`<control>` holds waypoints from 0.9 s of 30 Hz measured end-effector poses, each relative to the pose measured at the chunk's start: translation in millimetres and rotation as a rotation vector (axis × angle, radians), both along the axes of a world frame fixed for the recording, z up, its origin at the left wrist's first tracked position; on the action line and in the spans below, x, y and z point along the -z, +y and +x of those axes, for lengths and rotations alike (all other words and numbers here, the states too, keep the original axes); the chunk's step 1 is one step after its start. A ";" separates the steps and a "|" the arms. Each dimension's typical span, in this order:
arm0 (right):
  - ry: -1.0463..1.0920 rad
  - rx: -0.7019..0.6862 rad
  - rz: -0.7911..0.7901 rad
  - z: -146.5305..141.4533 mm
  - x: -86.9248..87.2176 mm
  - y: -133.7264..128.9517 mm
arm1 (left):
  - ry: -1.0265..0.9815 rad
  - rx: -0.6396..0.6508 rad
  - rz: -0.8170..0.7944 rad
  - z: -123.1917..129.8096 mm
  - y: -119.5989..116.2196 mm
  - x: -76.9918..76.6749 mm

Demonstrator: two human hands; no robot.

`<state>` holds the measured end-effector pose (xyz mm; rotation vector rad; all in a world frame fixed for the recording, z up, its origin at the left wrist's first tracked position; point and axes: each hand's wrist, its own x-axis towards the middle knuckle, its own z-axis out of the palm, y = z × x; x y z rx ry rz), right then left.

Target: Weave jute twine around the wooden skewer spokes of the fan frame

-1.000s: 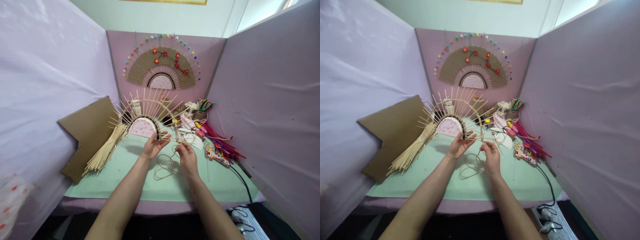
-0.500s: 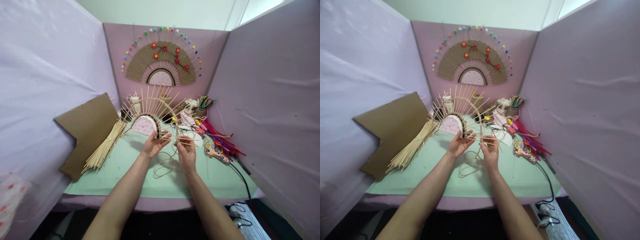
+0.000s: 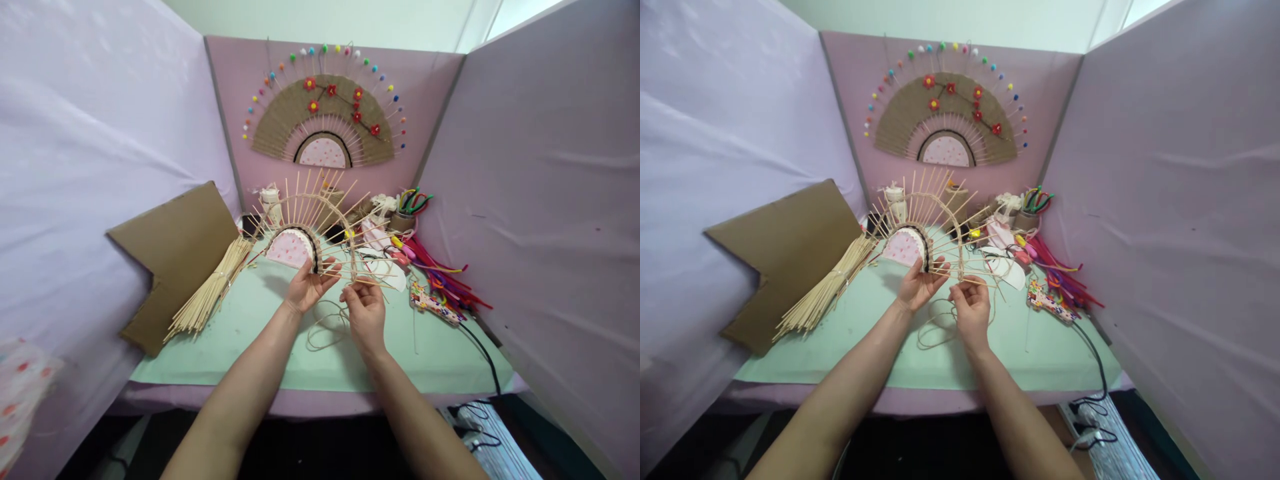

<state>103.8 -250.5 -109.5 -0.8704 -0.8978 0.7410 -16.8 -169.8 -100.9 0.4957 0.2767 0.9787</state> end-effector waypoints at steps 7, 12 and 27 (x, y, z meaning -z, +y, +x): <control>-0.061 -0.035 0.007 6.8 -2.4 -2.3 | -0.021 0.053 -0.077 -0.8 0.1 1.7; -0.166 -0.112 0.017 16.4 -9.6 -6.2 | -0.043 0.050 -0.044 -2.5 -0.2 3.7; -0.192 -0.341 0.017 34.5 -19.1 11.8 | -0.051 0.067 -0.088 2.0 -1.7 3.0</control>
